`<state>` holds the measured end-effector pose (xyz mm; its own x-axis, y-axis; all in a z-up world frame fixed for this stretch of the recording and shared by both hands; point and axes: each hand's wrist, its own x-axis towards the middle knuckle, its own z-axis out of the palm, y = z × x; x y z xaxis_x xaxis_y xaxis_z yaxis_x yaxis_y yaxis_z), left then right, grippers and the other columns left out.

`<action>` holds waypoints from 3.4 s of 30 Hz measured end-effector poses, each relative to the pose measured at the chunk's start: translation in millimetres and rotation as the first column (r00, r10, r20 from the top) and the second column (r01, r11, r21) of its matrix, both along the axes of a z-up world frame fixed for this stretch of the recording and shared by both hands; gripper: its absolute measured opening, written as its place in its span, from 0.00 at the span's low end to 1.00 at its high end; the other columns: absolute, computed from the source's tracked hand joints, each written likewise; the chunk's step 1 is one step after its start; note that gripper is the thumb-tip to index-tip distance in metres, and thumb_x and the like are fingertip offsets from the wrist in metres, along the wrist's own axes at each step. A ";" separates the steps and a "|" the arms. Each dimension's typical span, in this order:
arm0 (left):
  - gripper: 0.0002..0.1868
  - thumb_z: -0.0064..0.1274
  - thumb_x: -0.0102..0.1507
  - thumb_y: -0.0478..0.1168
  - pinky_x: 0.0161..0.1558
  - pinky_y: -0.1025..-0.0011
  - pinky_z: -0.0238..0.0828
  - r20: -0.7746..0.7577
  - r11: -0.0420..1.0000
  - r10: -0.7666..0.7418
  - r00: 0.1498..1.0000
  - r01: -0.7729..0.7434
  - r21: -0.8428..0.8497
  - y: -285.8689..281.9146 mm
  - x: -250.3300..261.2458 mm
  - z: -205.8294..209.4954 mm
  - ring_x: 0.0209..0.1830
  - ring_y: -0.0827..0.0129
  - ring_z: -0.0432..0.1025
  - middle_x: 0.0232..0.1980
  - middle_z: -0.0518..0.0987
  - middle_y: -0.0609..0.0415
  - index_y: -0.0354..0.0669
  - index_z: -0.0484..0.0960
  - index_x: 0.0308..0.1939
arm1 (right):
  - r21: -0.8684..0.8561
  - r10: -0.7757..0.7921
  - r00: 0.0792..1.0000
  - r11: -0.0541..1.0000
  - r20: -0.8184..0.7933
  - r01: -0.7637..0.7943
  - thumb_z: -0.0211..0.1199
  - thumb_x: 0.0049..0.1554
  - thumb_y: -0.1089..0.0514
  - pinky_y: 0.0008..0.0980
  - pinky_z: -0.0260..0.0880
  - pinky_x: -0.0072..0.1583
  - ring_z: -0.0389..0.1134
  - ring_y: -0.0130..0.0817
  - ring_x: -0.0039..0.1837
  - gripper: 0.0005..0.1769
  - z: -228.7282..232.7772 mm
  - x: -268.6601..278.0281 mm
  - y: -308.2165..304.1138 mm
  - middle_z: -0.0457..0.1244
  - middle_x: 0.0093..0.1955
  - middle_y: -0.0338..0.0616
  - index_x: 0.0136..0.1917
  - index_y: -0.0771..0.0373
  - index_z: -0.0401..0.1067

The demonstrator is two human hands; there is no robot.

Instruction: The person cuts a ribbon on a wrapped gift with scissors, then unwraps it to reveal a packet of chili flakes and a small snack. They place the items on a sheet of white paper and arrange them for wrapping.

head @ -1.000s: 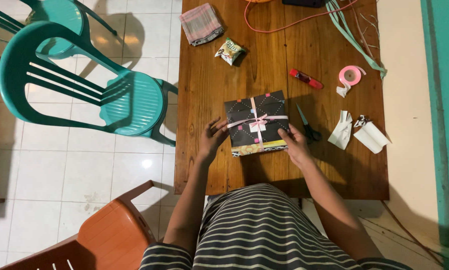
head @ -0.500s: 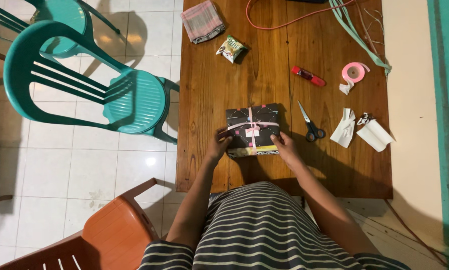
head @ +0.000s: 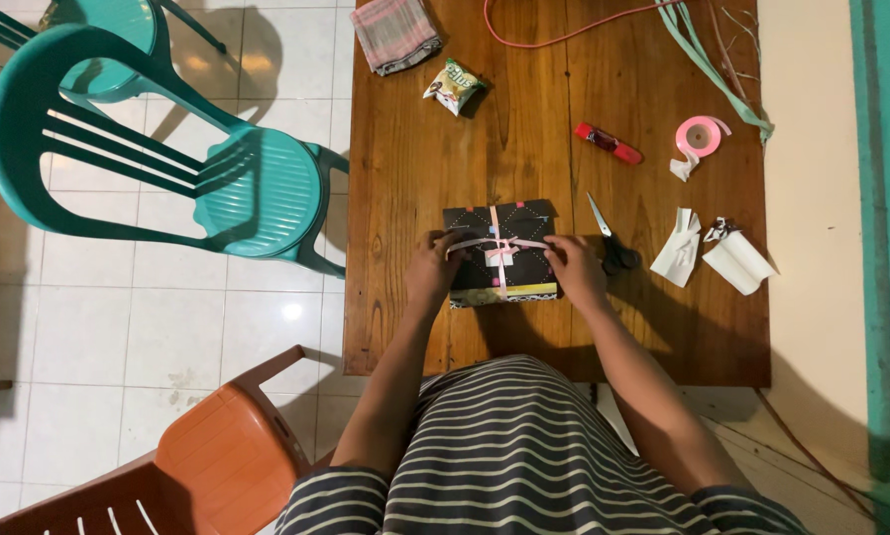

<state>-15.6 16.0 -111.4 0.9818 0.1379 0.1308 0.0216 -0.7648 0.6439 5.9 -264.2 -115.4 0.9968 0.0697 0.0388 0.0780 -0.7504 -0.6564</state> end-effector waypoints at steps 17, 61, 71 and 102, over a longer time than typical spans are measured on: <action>0.06 0.55 0.66 0.35 0.46 0.64 0.78 0.077 0.895 0.001 0.997 0.034 -0.445 19.5 -10.0 -95.6 0.45 0.54 0.79 0.47 0.80 0.44 0.37 0.78 0.46 | 0.049 0.061 0.992 0.997 0.110 -0.066 0.72 0.57 0.55 0.34 0.73 0.51 0.70 0.37 0.54 0.07 1.0 1.7 14.7 0.62 0.55 0.41 0.49 0.53 0.81; 0.29 0.45 0.70 0.50 0.77 0.47 0.42 -0.163 0.968 0.015 0.987 0.026 0.249 48.7 -120.3 -69.0 0.82 0.51 0.49 0.83 0.56 0.52 0.63 0.64 0.77 | 0.633 0.044 0.904 0.729 -0.425 0.262 0.58 0.66 0.57 0.24 0.71 0.48 0.71 0.23 0.47 0.13 -88.2 -74.2 -98.6 0.69 0.47 0.38 0.59 0.66 0.75; 0.38 0.48 0.60 0.42 0.76 0.38 0.28 -0.192 0.966 0.237 0.952 -0.211 0.147 2.4 -112.1 -85.8 0.84 0.44 0.37 0.84 0.48 0.47 0.49 0.60 0.76 | 0.661 0.092 0.907 0.715 -0.411 0.227 0.58 0.65 0.59 0.24 0.71 0.43 0.69 0.22 0.43 0.11 -89.2 -77.6 -101.4 0.66 0.41 0.37 0.57 0.64 0.76; 0.22 0.63 0.54 0.49 0.48 0.54 0.68 0.065 0.981 -0.183 0.981 0.178 0.075 -19.7 -0.9 0.2 0.51 0.50 0.73 0.46 0.79 0.52 0.59 0.84 0.52 | 0.105 0.156 0.972 0.985 -0.174 -0.139 0.73 0.52 0.52 0.35 0.68 0.50 0.71 0.32 0.50 0.22 9.7 8.3 31.1 0.71 0.49 0.41 0.60 0.57 0.76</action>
